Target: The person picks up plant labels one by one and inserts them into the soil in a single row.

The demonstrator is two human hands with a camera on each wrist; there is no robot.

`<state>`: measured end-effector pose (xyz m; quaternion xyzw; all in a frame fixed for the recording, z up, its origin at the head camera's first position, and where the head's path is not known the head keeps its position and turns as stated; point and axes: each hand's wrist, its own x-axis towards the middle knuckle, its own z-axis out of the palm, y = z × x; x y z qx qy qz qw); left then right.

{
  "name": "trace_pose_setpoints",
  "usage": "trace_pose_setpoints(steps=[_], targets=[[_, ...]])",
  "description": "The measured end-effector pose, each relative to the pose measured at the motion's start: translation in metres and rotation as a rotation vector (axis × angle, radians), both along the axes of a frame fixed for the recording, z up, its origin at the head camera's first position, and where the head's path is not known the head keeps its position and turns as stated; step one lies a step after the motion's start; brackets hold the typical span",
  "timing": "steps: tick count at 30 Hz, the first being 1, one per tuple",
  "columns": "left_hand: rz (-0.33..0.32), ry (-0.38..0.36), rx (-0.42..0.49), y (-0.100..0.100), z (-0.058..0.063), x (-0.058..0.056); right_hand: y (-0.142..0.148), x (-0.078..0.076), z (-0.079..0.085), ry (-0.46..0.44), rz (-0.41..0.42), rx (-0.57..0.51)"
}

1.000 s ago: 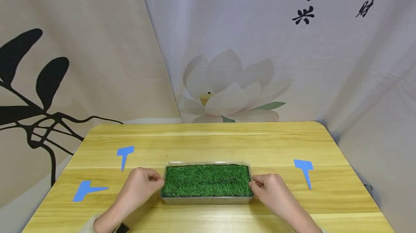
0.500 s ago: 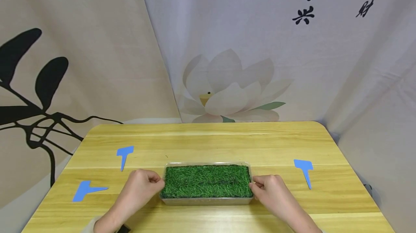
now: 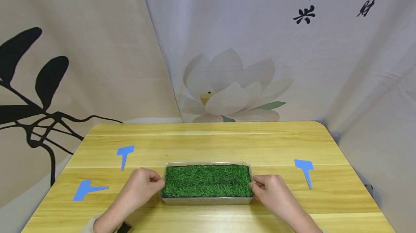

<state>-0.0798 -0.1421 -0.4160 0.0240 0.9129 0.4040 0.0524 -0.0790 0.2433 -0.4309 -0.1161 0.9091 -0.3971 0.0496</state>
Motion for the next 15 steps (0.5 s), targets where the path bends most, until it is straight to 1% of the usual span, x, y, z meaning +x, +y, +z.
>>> trace_pose_setpoints(steps=[15], targets=[[-0.006, -0.027, 0.013, 0.0014, 0.0015, 0.0017, 0.0004, -0.0019, 0.0023, 0.011, 0.020, -0.001]])
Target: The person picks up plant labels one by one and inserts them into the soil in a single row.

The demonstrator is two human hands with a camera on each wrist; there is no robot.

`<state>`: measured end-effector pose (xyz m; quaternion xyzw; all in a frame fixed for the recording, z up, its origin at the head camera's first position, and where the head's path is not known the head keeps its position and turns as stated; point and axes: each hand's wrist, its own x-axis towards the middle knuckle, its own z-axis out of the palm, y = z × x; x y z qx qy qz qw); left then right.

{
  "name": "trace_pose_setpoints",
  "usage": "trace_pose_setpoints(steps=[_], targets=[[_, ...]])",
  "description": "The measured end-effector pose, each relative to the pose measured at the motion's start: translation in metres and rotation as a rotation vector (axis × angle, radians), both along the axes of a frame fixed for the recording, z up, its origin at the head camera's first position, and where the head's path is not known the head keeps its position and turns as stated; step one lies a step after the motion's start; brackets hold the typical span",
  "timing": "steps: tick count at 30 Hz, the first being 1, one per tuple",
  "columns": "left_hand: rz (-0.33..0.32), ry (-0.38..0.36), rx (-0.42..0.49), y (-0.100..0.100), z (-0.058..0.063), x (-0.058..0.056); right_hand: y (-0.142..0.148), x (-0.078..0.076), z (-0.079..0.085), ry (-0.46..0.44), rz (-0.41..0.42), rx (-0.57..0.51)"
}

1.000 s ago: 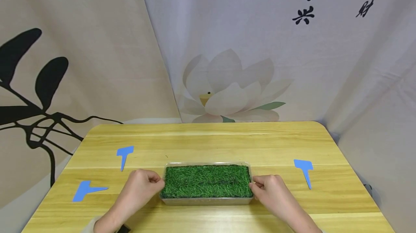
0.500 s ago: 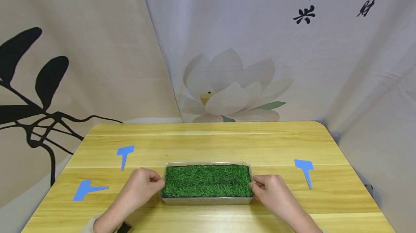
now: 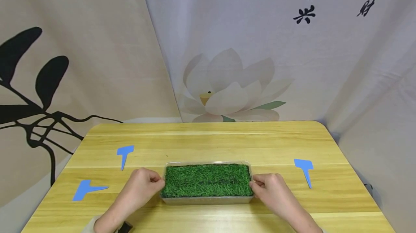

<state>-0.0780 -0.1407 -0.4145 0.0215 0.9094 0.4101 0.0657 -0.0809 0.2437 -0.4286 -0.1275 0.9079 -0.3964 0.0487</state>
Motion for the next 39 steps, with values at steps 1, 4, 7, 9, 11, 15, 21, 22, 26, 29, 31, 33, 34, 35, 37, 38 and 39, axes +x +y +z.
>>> trace_pose_setpoints(steps=[1, 4, 7, 9, 11, 15, 21, 22, 26, 29, 31, 33, 34, 35, 37, 38, 39], targets=[[0.000, 0.002, -0.001, 0.000, 0.000, 0.000, 0.000, 0.000, 0.000, -0.010, -0.003, 0.000], [-0.001, 0.009, -0.007, 0.000, 0.000, 0.000, 0.001, 0.000, 0.002, -0.040, -0.017, 0.019], [0.000, 0.010, -0.009, 0.000, 0.000, 0.000, 0.005, -0.001, 0.004, -0.020, -0.038, 0.061], [0.001, 0.008, -0.007, 0.000, -0.001, 0.000, 0.010, -0.003, 0.006, 0.071, -0.034, 0.102], [0.002, 0.006, -0.006, 0.000, -0.001, 0.000, 0.016, -0.005, 0.008, 0.191, -0.016, 0.133], [0.003, 0.005, -0.006, -0.001, -0.001, 0.000, 0.032, -0.010, 0.012, 0.360, 0.019, 0.162], [0.000, 0.005, -0.003, -0.002, -0.002, 0.000, 0.052, -0.019, 0.018, 0.397, 0.024, 0.175], [-0.001, 0.005, -0.003, -0.002, -0.002, 0.000, 0.056, -0.021, 0.019, 0.385, 0.022, 0.179], [-0.002, 0.001, 0.003, -0.003, -0.002, -0.001, 0.072, -0.033, 0.019, 0.270, 0.012, 0.192], [-0.002, -0.010, 0.014, -0.004, -0.001, -0.001, 0.083, -0.041, 0.013, 0.211, 0.004, 0.226], [-0.002, -0.017, 0.022, -0.004, -0.001, -0.001, 0.091, -0.046, 0.007, 0.194, 0.000, 0.246], [-0.003, -0.020, 0.028, -0.004, -0.002, 0.000, 0.098, -0.049, 0.001, 0.183, -0.001, 0.266], [-0.004, -0.018, 0.030, -0.004, -0.002, 0.000, 0.101, -0.050, -0.001, 0.173, -0.002, 0.277], [-0.005, -0.018, 0.033, -0.004, -0.002, 0.000, 0.105, -0.052, -0.004, 0.160, -0.005, 0.289], [-0.006, -0.015, 0.036, -0.004, -0.002, 0.000, 0.112, -0.056, -0.008, 0.138, -0.005, 0.319], [-0.007, -0.014, 0.035, -0.004, -0.002, 0.000, 0.115, -0.057, -0.010, 0.131, -0.006, 0.336], [-0.006, -0.013, 0.036, -0.004, -0.002, 0.000, 0.118, -0.059, -0.011, 0.121, -0.005, 0.350]])
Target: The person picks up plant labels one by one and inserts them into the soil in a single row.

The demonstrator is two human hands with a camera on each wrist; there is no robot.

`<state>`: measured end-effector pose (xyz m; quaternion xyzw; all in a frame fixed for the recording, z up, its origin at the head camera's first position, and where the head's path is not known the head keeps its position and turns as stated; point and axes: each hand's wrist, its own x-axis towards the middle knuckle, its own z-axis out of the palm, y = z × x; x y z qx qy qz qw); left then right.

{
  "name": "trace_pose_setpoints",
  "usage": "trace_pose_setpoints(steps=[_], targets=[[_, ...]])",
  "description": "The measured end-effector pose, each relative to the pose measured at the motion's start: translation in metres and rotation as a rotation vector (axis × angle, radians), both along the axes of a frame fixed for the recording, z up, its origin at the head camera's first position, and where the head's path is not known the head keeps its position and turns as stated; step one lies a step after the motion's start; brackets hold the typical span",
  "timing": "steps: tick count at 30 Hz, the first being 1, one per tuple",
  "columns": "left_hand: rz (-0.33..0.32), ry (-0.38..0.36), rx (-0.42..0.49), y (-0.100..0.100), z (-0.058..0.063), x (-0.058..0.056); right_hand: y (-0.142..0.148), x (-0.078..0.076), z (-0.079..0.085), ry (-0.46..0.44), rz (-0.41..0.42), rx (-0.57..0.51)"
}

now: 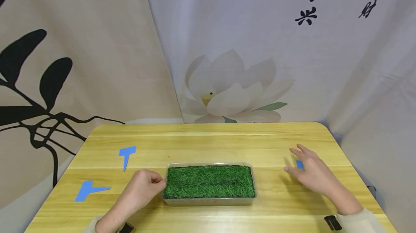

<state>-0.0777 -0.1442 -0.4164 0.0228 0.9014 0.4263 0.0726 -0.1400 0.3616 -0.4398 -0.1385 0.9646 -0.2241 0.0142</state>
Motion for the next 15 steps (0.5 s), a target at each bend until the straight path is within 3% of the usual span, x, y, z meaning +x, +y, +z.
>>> trace_pose_setpoints(steps=[15], targets=[[-0.007, 0.019, -0.013, 0.000, -0.001, 0.000, 0.034, -0.017, -0.013, -0.099, 0.004, 0.123]])
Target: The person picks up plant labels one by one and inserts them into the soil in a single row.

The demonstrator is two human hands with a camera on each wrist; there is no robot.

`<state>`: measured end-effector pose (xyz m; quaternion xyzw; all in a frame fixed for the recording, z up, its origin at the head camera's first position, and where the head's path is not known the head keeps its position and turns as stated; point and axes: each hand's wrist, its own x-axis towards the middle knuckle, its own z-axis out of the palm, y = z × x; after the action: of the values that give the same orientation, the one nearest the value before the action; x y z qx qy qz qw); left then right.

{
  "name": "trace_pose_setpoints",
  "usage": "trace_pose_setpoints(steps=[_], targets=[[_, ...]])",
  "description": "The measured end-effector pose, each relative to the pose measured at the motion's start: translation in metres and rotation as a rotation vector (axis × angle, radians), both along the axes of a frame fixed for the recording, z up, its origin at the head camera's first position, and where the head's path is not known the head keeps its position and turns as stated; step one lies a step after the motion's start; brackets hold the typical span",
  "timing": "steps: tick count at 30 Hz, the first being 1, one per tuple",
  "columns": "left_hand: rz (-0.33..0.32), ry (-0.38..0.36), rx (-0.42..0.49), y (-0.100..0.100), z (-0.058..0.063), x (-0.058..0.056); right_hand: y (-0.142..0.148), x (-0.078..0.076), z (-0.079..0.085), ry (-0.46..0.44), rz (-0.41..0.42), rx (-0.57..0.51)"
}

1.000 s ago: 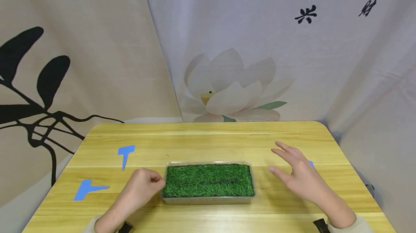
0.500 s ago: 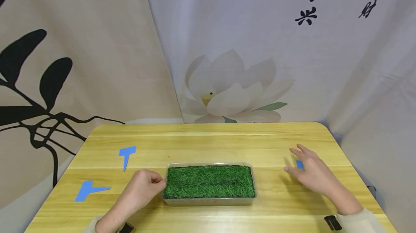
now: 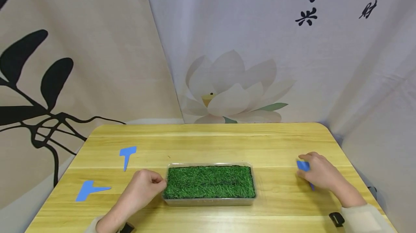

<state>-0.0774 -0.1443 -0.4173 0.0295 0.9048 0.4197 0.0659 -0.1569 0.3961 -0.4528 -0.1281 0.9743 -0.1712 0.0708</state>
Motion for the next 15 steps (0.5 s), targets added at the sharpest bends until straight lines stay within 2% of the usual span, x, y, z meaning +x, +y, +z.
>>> trace_pose_setpoints(steps=[15], targets=[[0.009, -0.027, 0.005, 0.000, 0.000, 0.000, 0.013, -0.012, -0.009, -0.048, 0.015, -0.016]])
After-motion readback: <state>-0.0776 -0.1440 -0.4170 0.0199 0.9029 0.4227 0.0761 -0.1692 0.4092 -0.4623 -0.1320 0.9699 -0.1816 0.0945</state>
